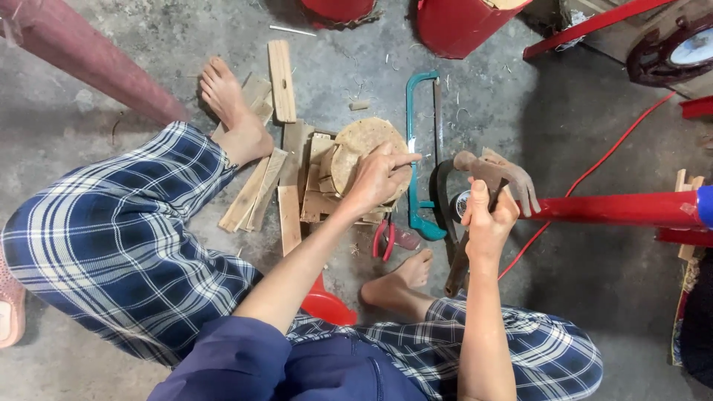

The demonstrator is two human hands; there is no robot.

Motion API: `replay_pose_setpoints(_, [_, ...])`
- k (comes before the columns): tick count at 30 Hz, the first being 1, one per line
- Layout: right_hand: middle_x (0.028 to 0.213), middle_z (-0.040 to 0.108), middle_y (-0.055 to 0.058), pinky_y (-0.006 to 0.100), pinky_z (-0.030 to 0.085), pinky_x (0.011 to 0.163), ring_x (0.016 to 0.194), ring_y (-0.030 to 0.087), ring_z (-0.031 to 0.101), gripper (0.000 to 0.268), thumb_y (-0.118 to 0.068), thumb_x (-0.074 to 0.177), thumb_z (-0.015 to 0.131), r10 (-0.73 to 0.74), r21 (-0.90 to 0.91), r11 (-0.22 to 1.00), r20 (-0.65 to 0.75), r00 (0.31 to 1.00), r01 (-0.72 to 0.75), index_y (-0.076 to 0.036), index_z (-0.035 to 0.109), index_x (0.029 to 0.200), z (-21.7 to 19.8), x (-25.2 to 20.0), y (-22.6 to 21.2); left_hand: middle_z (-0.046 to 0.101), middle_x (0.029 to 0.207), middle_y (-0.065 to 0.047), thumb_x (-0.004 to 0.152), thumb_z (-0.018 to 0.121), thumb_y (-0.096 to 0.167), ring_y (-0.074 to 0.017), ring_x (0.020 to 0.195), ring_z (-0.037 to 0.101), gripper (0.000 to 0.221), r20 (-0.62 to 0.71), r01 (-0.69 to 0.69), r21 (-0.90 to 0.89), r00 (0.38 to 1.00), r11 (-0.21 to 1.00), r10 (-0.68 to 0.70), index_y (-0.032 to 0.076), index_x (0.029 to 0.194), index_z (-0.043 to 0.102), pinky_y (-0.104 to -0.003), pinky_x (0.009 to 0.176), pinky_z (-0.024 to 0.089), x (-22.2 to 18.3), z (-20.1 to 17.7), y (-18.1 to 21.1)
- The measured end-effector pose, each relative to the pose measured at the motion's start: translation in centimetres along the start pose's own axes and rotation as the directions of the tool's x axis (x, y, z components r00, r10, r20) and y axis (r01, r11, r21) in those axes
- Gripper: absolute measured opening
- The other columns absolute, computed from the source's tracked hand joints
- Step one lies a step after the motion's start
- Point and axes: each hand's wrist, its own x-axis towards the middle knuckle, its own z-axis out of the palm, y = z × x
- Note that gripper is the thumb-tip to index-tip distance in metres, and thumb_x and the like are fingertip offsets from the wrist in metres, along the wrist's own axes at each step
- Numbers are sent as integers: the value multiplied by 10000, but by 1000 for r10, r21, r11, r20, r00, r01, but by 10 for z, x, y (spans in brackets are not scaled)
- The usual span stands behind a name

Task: Attaching a drum skin to a wooden drum frame using small nails and a hammer.

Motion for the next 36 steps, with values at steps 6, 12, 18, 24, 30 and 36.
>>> replay_pose_setpoints(6, [426,477,48,235,464,584,431,108,501,274,-238,1072,641,4,21,1000,37,999,-5,8,724,986,2,-8,8,566,846,101,801,771,402,-180,891,665,256,-63,58,85,997,995,-53,414,1057,761,-391,834,521,11,22,-5])
replay_pose_setpoints(12, [450,495,53,250,463,562,435,126,534,250,-205,1076,629,-15,32,999,78,997,13,11,724,992,10,-8,3,557,855,101,830,784,340,-177,912,656,81,-211,100,176,976,979,-62,313,871,721,-408,839,438,8,27,14])
replay_pose_setpoints(18, [438,480,44,254,435,542,414,118,481,261,-229,1072,635,30,11,999,84,996,-31,-5,730,979,16,-8,-2,567,903,67,873,752,311,-192,985,634,60,-244,64,170,969,983,-21,279,892,704,-391,842,417,4,27,17])
replay_pose_setpoints(24, [477,526,59,258,449,542,426,119,520,248,-232,1076,645,17,14,1000,96,995,-18,-21,734,980,22,-8,-4,645,787,80,776,797,404,-175,913,689,175,-242,56,123,970,991,-25,342,927,733,-394,823,519,15,18,2])
replay_pose_setpoints(30, [555,556,49,261,425,430,409,126,520,193,-217,992,743,86,92,992,36,996,-89,-33,688,1014,46,-10,43,560,783,-54,886,796,255,-322,875,620,273,-699,-26,44,713,999,50,158,1072,623,-415,793,514,-2,-73,2])
replay_pose_setpoints(36, [709,585,12,202,434,432,439,92,533,298,-283,899,836,266,261,936,-84,960,-237,-92,621,975,87,-16,77,651,795,-130,979,638,379,-420,862,672,241,-480,213,-96,846,972,-233,145,923,628,-516,753,516,-15,-68,-19])
